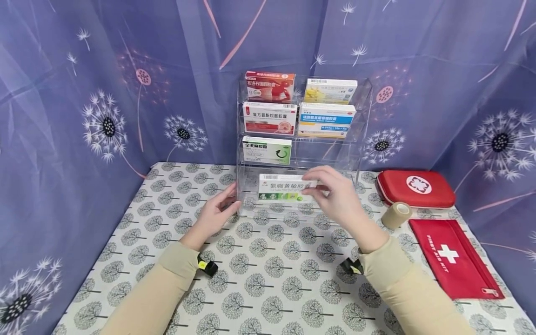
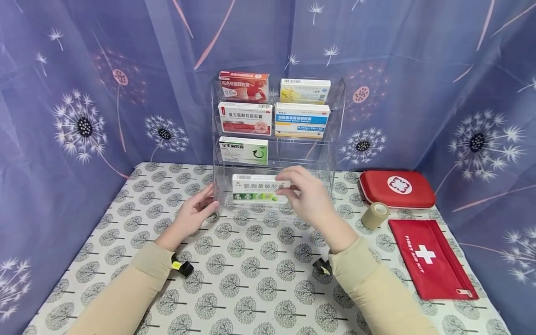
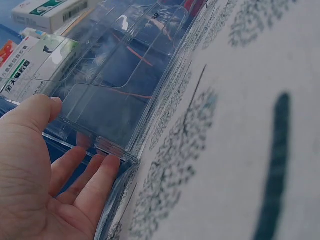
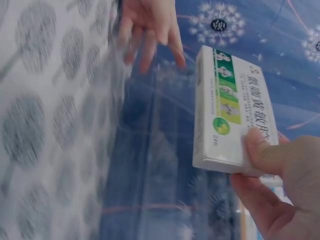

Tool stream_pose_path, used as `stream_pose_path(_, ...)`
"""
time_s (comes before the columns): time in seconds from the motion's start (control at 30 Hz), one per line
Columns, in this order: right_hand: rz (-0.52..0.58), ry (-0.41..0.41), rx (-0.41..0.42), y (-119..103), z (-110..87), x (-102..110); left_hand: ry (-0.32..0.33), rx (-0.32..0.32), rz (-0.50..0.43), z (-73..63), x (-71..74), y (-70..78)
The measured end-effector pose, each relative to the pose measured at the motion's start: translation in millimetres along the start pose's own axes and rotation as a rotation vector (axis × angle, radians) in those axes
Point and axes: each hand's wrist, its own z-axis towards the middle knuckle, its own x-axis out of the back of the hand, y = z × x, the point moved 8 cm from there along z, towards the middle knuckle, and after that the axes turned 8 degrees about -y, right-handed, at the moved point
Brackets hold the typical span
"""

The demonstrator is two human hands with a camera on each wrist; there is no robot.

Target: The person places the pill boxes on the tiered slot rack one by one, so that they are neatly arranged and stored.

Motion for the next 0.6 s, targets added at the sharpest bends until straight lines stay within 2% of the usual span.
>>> stream_pose_path(0.1, -0.058, 0.038, 0.018, 2, 5.9, 20, -0.001, 0.016, 0.000, -0.7, 0.0, 0.4)
stream_pose_path(0.2, -0.078, 0.065, 0.002, 6, 10.8, 39, -0.004, 0.026, -0.004, -1.2, -0.1, 0.5)
stream_pose_path(0.43, -0.088, 0.172, -0.069, 20, 20.7, 75, -0.004, 0.027, -0.008, -0.6, -0.5, -1.3)
stream_pose_path(0.6, -0.081, 0.255, -0.098, 27, 29.3, 94, 0.002, 0.032, -0.012, -1.4, -0.4, -1.1)
